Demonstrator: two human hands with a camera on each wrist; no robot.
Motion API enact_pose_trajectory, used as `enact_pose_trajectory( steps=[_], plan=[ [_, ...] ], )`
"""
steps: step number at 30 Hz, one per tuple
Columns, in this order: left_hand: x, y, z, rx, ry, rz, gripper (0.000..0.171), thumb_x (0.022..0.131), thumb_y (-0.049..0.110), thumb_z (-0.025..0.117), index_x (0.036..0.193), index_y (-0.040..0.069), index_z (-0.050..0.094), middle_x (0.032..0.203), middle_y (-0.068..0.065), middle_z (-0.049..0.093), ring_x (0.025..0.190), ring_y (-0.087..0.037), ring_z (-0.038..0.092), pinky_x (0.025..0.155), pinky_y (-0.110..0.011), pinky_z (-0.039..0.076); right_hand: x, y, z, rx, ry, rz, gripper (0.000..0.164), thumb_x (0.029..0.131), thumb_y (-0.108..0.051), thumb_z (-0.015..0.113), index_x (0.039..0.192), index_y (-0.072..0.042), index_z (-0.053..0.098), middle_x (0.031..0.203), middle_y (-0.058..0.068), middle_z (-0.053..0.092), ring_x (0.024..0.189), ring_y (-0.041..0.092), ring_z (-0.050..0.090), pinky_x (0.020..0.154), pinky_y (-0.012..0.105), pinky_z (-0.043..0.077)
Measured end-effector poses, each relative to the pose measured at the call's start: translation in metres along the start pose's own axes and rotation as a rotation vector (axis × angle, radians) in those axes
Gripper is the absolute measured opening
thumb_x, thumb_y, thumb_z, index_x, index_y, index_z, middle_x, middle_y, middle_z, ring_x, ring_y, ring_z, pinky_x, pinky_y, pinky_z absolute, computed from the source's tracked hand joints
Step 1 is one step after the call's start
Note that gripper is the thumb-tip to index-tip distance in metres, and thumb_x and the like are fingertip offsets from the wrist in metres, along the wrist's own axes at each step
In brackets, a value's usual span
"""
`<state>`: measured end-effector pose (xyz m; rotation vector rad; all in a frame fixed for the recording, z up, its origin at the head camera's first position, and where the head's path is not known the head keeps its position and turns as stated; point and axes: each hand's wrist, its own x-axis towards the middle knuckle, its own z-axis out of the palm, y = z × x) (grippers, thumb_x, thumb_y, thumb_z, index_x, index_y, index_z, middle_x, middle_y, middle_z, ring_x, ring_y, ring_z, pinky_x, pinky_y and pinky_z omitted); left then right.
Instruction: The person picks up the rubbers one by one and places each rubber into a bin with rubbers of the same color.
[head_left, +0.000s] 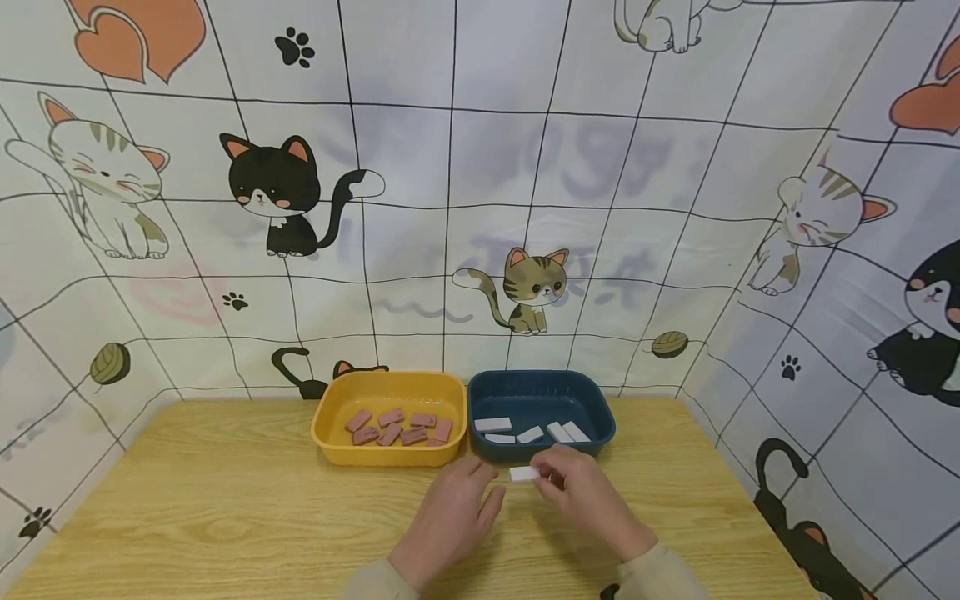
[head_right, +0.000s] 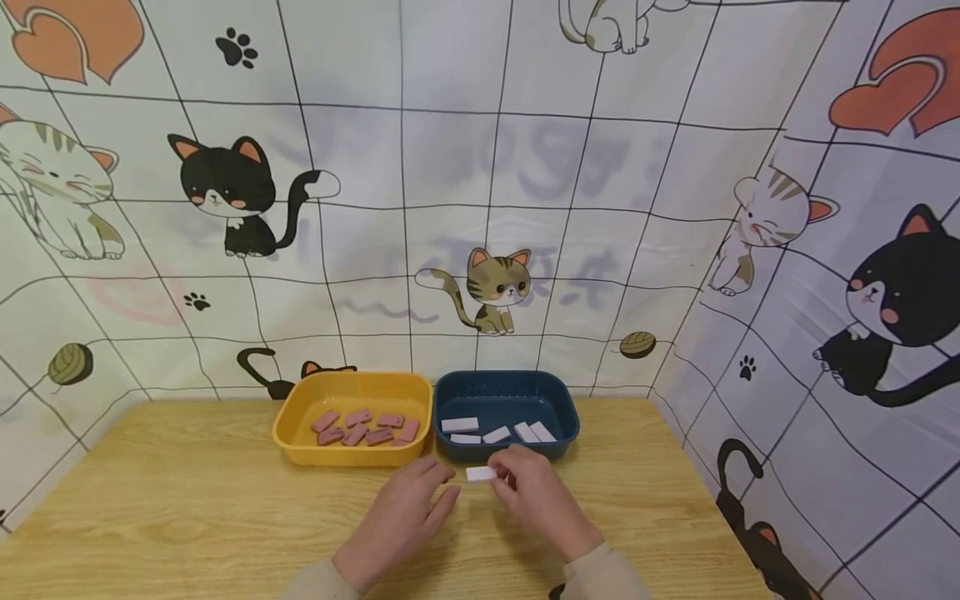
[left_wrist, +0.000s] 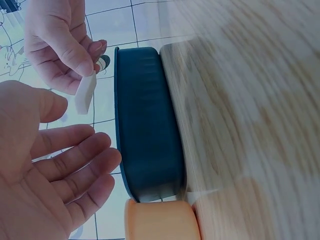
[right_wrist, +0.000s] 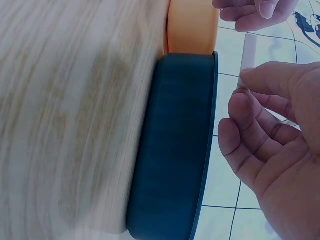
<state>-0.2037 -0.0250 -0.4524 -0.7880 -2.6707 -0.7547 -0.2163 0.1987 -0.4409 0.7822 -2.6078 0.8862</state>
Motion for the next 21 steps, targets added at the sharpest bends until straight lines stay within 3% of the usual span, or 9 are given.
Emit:
enact_pose_trajectory(
  steps=[12,21],
  plan=[
    [0.008,0.000,0.007,0.006,0.063,0.022,0.017,0.101,0.024,0.066,0.100,0.010,0.076,0.092,0.001,0.068,0.082,-0.011,0.060,0.077,-0.030,0.055,0.009,0.014,-0.005,-0.045,0.043,-0.021,0.017,0.084,0.004,0.079,0.094,-0.008,0.073,0.081,-0.006,0.061,0.069,0.000,0.051,0.060,0.021,0.050],
    [0.016,-0.001,0.008,0.004,0.030,0.027,0.018,0.101,0.025,0.065,0.105,0.010,0.076,0.097,-0.001,0.070,0.085,-0.011,0.063,0.078,-0.031,0.055,0.017,0.020,-0.007,-0.069,0.061,0.037,0.017,0.084,0.003,0.081,0.095,-0.008,0.074,0.080,-0.007,0.062,0.069,0.000,0.051,0.060,0.021,0.049]
  ],
)
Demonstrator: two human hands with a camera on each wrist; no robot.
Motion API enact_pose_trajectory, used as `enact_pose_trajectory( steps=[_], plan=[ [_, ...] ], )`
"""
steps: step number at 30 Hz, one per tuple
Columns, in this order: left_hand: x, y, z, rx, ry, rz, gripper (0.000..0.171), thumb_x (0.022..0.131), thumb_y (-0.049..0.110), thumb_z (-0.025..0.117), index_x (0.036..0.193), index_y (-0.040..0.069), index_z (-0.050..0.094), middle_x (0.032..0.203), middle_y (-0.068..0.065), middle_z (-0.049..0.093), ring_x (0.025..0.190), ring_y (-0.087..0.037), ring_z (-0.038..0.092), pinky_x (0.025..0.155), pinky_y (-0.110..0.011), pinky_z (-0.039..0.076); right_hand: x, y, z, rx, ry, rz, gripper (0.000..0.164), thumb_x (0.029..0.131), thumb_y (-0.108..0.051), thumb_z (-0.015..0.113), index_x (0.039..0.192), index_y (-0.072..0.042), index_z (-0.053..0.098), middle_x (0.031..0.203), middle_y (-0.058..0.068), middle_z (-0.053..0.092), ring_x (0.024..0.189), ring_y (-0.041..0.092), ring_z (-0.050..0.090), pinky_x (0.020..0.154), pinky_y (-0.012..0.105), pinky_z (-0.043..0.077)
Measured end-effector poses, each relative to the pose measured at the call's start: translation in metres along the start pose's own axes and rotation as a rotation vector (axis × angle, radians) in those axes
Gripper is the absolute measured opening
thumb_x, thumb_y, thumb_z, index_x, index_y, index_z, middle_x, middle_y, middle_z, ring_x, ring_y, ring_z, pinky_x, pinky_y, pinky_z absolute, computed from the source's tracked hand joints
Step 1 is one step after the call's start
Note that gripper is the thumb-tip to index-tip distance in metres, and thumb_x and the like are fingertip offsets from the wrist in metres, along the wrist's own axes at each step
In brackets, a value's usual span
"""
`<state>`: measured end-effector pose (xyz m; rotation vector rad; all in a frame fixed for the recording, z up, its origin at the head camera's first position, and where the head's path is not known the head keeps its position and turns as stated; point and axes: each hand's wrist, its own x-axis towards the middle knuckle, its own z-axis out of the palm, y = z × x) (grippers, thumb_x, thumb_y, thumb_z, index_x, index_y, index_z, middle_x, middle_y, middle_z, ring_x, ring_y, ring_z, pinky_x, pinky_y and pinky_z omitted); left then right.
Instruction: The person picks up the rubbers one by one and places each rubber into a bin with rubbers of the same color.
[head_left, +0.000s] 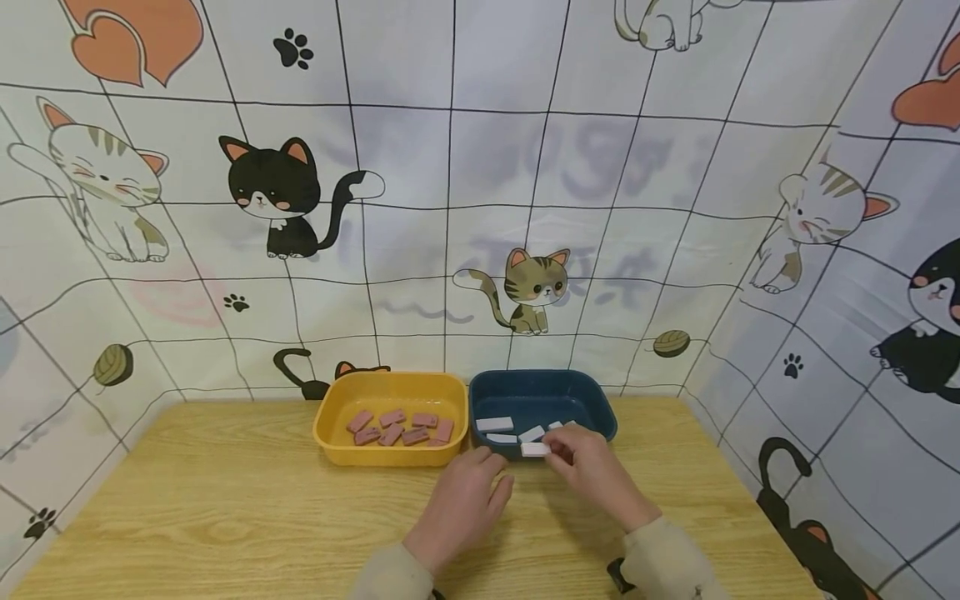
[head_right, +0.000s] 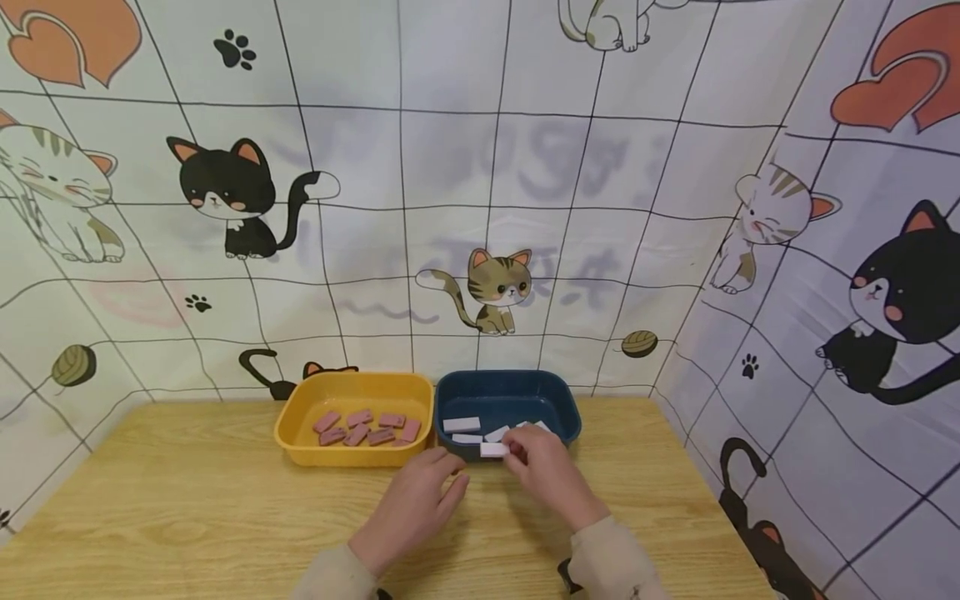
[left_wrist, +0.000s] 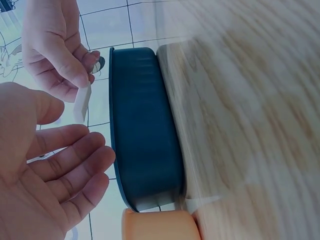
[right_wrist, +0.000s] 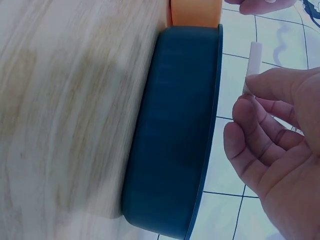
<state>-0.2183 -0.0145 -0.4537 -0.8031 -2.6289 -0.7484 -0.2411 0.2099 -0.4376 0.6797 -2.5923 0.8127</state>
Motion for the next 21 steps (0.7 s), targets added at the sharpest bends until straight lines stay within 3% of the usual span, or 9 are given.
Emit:
enact_pose_trajectory(
  steps=[11,21],
  plan=[
    [0.006,0.004,0.001,0.016,0.059,0.046,0.015,0.100,0.022,0.067,0.104,0.010,0.075,0.097,-0.002,0.070,0.087,-0.014,0.064,0.081,-0.032,0.056,0.012,0.003,-0.007,-0.017,-0.034,0.083,0.014,0.087,0.001,0.079,0.097,-0.007,0.074,0.081,-0.003,0.061,0.069,0.005,0.054,0.062,0.022,0.050],
    [0.012,0.004,0.002,0.022,0.122,0.105,0.013,0.098,0.019,0.069,0.103,0.008,0.074,0.095,-0.002,0.068,0.086,-0.015,0.062,0.081,-0.032,0.055,0.026,0.011,-0.011,-0.050,-0.049,0.085,0.010,0.088,0.000,0.078,0.095,-0.006,0.072,0.079,-0.001,0.061,0.069,0.009,0.052,0.059,0.023,0.047]
  ],
)
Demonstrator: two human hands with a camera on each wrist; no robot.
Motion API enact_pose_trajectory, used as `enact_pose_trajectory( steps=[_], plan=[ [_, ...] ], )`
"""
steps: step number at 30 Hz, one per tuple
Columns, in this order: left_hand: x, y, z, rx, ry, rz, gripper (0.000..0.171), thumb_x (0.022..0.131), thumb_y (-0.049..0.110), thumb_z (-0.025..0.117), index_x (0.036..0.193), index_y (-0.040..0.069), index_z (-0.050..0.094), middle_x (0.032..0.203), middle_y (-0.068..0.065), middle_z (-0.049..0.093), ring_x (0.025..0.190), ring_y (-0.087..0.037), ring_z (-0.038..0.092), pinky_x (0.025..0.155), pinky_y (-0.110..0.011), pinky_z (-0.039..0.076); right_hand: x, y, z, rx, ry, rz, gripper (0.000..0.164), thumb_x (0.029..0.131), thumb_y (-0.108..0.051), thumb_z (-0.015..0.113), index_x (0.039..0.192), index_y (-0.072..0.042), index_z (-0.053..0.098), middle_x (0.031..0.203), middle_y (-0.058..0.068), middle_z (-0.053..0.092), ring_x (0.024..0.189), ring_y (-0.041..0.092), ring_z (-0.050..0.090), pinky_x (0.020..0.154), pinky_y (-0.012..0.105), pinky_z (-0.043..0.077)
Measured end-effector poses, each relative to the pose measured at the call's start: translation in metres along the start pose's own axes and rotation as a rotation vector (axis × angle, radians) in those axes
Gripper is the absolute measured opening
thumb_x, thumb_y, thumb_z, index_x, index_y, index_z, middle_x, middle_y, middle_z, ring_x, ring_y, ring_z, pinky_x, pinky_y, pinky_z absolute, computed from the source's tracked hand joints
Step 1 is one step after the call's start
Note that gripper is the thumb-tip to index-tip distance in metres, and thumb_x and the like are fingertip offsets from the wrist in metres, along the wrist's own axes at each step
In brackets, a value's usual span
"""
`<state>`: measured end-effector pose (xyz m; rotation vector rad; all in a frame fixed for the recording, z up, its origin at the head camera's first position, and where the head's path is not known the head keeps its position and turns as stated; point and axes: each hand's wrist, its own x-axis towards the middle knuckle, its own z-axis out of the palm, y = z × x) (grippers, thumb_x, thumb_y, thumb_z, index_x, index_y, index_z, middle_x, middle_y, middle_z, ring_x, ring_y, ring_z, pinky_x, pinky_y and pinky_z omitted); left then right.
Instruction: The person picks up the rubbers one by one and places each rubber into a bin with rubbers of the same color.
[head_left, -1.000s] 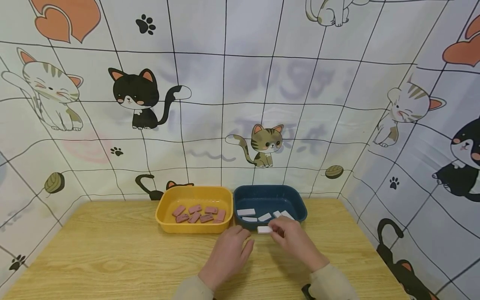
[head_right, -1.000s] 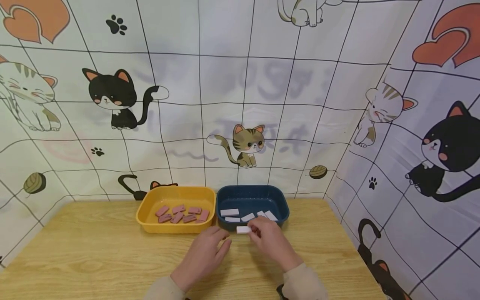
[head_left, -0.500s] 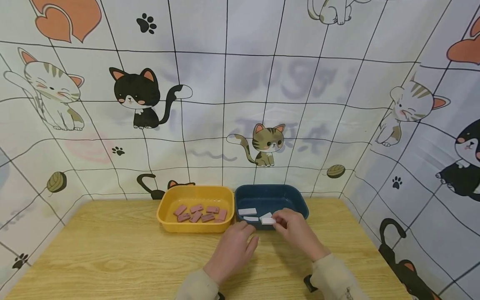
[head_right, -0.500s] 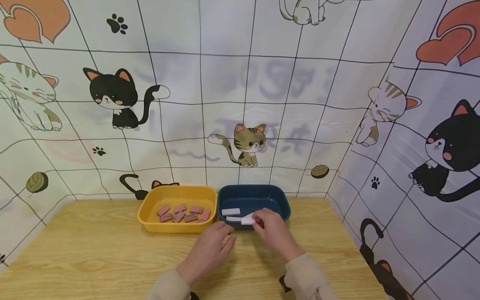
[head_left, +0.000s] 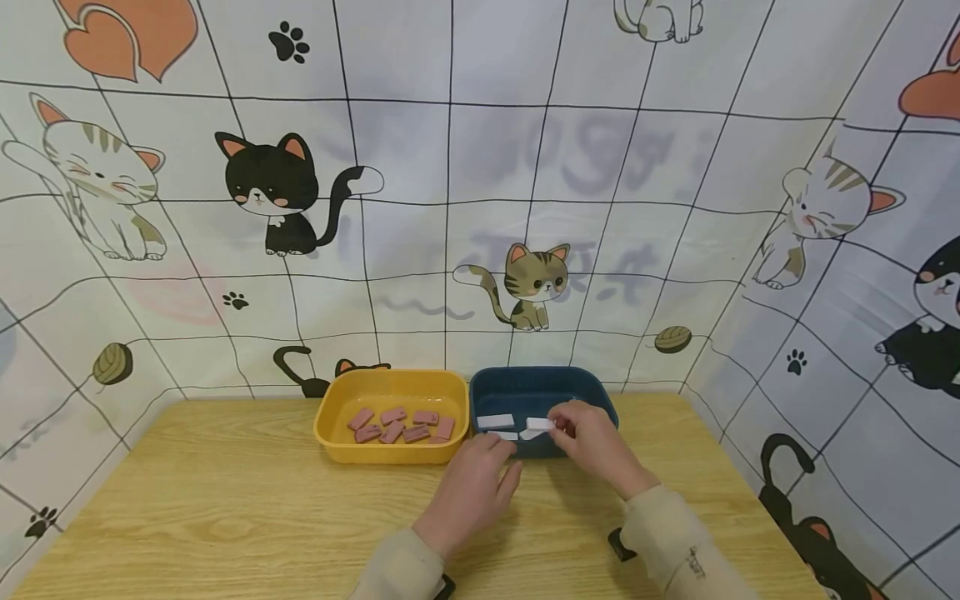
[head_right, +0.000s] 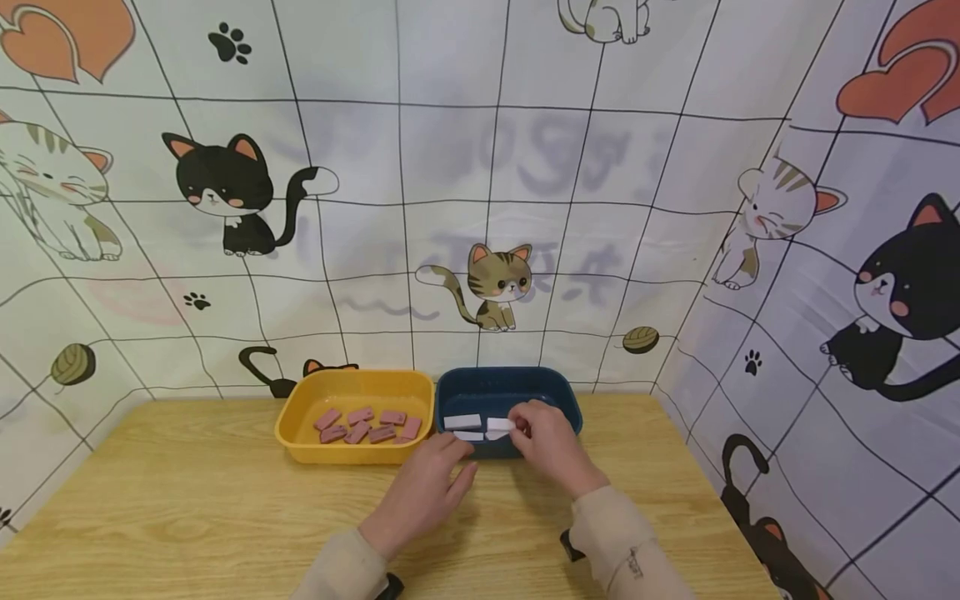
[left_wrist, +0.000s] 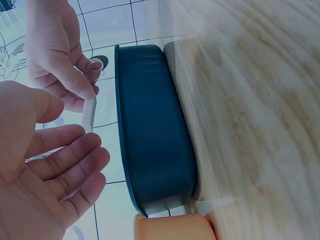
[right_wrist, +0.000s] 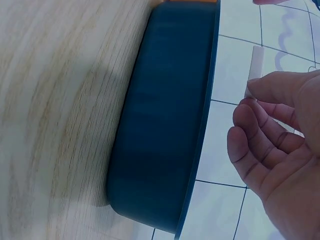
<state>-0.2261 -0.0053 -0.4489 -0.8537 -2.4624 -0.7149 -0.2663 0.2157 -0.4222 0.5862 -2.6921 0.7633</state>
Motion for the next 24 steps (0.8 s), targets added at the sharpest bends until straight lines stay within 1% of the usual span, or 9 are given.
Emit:
enact_pose_trajectory(
  steps=[5,10,15,20,24],
  plan=[
    [0.005,0.000,-0.001,0.009,0.000,0.013,0.014,0.098,0.018,0.069,0.104,0.007,0.075,0.096,-0.003,0.069,0.086,-0.015,0.062,0.081,-0.031,0.055,0.008,0.006,0.000,-0.001,-0.008,0.031,0.009,0.088,-0.001,0.078,0.095,-0.005,0.072,0.081,-0.001,0.061,0.069,0.010,0.052,0.060,0.024,0.047],
    [0.009,-0.001,0.000,0.004,-0.023,-0.003,0.016,0.099,0.019,0.069,0.104,0.006,0.075,0.095,-0.003,0.068,0.084,-0.014,0.060,0.079,-0.030,0.054,0.016,0.010,0.000,-0.007,-0.028,0.056,0.008,0.089,-0.001,0.077,0.096,-0.004,0.072,0.082,0.001,0.062,0.071,0.012,0.054,0.063,0.026,0.050],
    [0.013,-0.003,0.003,0.012,-0.041,-0.016,0.018,0.099,0.021,0.068,0.105,0.006,0.075,0.094,-0.002,0.068,0.083,-0.013,0.059,0.080,-0.030,0.054,0.026,0.014,0.001,-0.047,-0.047,0.044,0.007,0.091,-0.002,0.075,0.097,-0.003,0.072,0.083,0.003,0.063,0.072,0.012,0.055,0.066,0.031,0.051],
    [0.016,-0.004,0.005,0.025,-0.046,-0.010,0.019,0.100,0.022,0.066,0.107,0.007,0.076,0.097,-0.002,0.069,0.088,-0.015,0.062,0.085,-0.032,0.054,0.036,0.020,0.007,-0.070,-0.058,0.032,0.007,0.091,-0.001,0.074,0.098,-0.002,0.073,0.085,0.004,0.065,0.074,0.014,0.058,0.068,0.035,0.053],
    [0.017,-0.004,0.006,0.027,-0.052,-0.010,0.018,0.100,0.021,0.066,0.107,0.007,0.075,0.099,-0.002,0.069,0.091,-0.015,0.063,0.088,-0.033,0.054,0.043,0.024,0.017,-0.068,-0.083,0.072,0.008,0.091,-0.002,0.074,0.099,-0.002,0.073,0.087,0.006,0.066,0.076,0.017,0.060,0.071,0.037,0.054]
  ],
)
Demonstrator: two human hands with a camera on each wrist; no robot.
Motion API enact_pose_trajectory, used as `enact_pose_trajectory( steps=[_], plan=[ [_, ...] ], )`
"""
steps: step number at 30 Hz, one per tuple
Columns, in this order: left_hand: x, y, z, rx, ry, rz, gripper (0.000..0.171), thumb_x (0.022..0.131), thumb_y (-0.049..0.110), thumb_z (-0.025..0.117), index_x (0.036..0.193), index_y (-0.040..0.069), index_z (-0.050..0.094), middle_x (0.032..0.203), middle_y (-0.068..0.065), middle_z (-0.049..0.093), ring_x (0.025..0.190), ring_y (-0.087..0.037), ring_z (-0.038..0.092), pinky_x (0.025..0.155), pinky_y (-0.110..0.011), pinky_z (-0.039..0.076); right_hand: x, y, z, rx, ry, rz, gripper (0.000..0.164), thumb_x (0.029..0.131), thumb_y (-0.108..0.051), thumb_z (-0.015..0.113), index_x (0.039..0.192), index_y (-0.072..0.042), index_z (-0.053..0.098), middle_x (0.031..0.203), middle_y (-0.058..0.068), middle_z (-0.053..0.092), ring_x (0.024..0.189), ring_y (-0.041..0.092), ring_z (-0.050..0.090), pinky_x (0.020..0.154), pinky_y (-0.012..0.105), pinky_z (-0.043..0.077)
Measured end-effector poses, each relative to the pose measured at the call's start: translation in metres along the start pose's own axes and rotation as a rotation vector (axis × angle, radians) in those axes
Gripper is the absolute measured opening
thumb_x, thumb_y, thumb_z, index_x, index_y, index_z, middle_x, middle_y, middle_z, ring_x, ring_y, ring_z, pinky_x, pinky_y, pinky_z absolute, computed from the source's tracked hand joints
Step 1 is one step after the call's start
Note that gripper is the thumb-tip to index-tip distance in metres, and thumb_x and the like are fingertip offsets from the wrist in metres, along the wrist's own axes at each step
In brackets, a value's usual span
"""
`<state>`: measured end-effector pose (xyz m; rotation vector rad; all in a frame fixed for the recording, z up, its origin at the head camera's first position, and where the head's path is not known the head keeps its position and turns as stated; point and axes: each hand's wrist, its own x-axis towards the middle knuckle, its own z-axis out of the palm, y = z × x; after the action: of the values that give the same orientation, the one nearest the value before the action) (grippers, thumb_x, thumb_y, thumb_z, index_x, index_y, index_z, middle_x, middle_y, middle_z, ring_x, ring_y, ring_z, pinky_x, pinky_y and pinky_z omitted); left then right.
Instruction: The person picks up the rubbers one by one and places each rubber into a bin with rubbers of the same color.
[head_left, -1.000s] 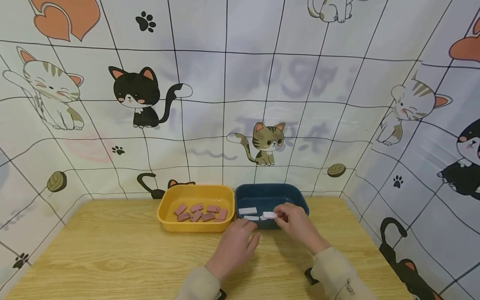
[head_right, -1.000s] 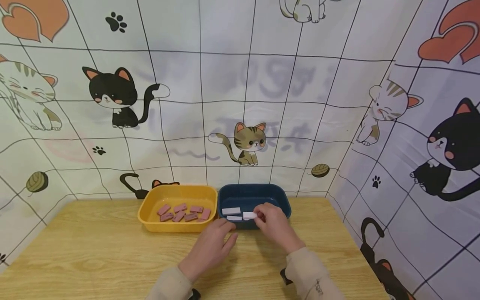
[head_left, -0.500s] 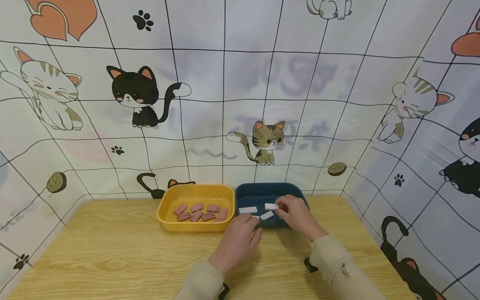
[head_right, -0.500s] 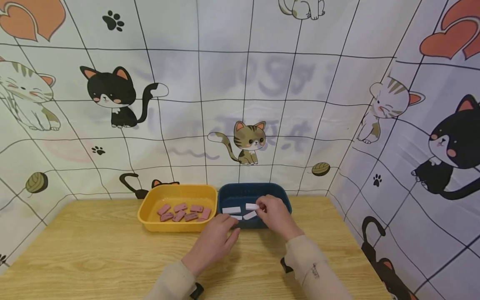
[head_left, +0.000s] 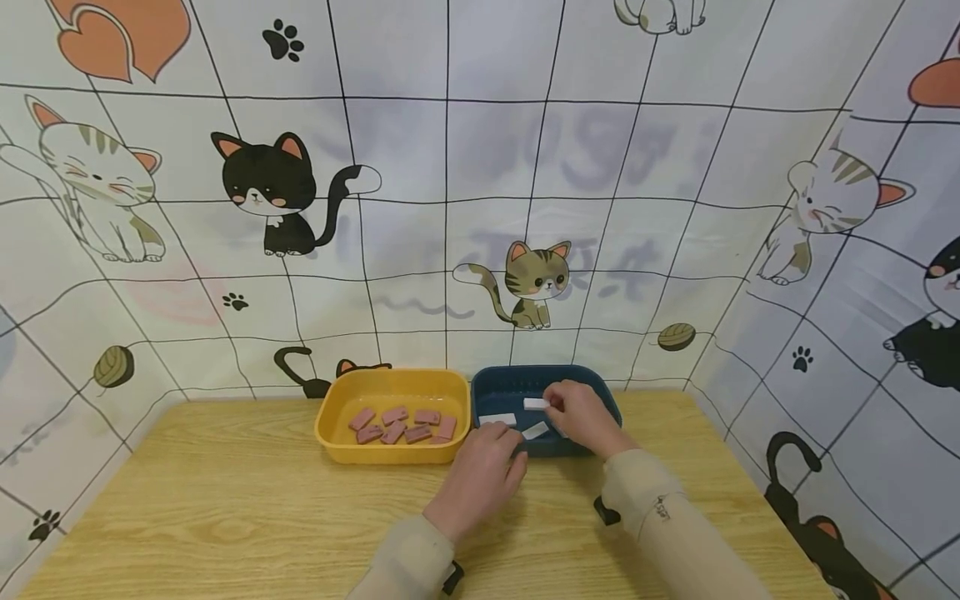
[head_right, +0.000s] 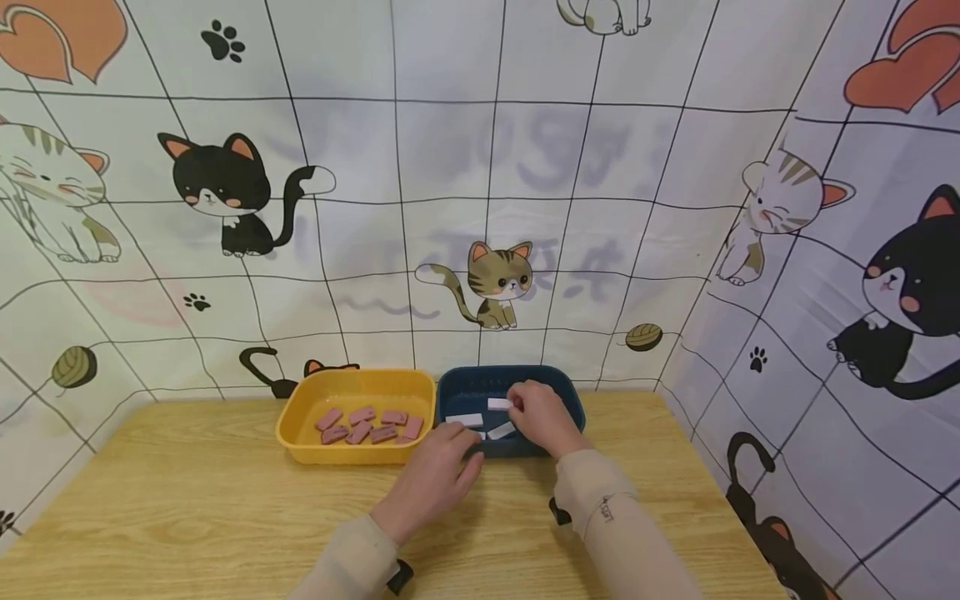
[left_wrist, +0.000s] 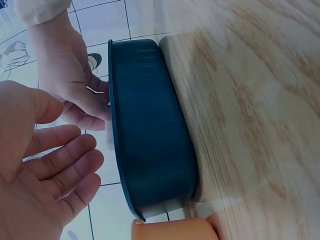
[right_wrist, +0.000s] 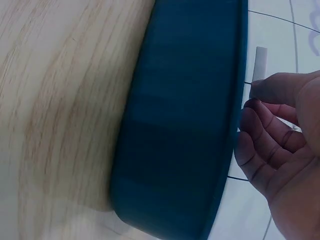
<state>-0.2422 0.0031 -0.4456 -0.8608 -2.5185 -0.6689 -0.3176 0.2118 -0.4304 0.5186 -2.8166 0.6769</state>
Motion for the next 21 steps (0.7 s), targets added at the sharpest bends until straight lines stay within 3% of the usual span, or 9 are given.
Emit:
enact_pose_trajectory(
  steps=[14,21],
  plan=[
    [0.002,-0.003,0.007,0.046,0.020,0.022,0.019,0.099,0.022,0.067,0.110,0.007,0.074,0.099,-0.002,0.066,0.090,-0.016,0.060,0.085,-0.031,0.053,0.013,0.004,0.024,-0.045,-0.104,0.148,0.009,0.091,-0.004,0.074,0.100,-0.004,0.074,0.090,0.006,0.069,0.078,0.018,0.060,0.075,0.040,0.055],
    [0.000,-0.004,0.009,0.058,0.056,0.039,0.016,0.098,0.020,0.067,0.106,0.008,0.075,0.097,-0.001,0.066,0.088,-0.017,0.061,0.080,-0.032,0.052,0.023,0.009,0.031,-0.079,-0.151,0.176,0.008,0.092,-0.004,0.073,0.100,-0.004,0.074,0.092,0.006,0.069,0.081,0.019,0.059,0.078,0.041,0.055]
  ],
)
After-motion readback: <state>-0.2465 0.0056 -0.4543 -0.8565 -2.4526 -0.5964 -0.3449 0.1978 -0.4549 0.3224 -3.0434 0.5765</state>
